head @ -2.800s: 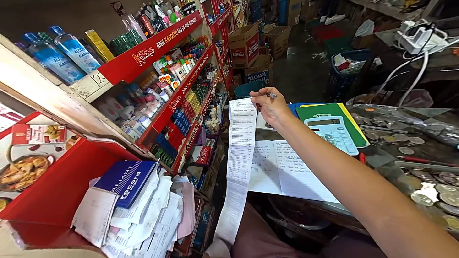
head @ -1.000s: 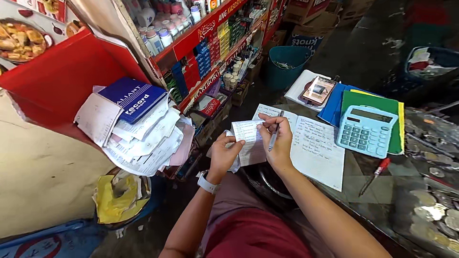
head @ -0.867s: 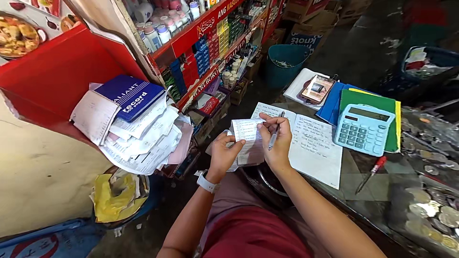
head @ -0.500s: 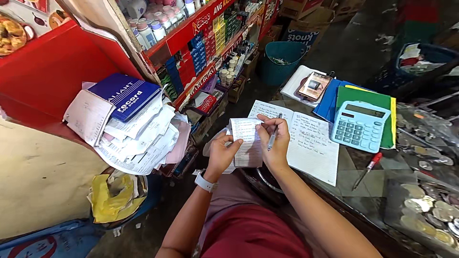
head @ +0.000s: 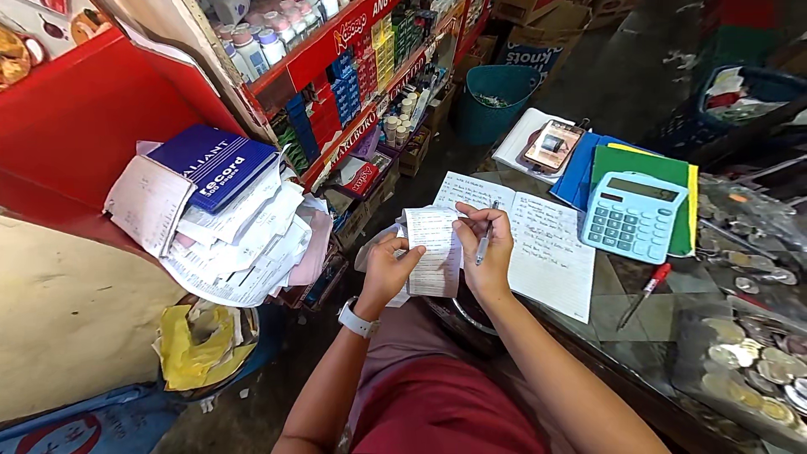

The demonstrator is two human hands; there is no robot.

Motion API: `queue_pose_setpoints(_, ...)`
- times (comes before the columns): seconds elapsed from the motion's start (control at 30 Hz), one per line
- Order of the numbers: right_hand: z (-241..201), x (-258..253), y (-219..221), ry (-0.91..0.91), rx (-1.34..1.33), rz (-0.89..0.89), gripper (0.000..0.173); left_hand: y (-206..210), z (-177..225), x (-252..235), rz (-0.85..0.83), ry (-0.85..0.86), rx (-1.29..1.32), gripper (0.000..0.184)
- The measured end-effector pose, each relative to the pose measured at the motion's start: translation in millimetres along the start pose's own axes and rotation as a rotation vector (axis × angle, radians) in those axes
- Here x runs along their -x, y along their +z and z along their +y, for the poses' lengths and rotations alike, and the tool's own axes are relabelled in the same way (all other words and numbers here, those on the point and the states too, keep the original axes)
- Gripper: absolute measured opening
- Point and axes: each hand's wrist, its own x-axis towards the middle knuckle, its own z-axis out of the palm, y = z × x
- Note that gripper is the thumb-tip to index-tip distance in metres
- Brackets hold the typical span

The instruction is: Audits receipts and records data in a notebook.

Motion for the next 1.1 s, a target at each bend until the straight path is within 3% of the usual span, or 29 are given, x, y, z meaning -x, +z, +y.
queue_pose_setpoints(1.1,4.4,4.1,-1.3,-0.003,0.011,-0.002,0.021,-2.3,-4.1,1.6,-0.013,-0.040,0.002,0.014)
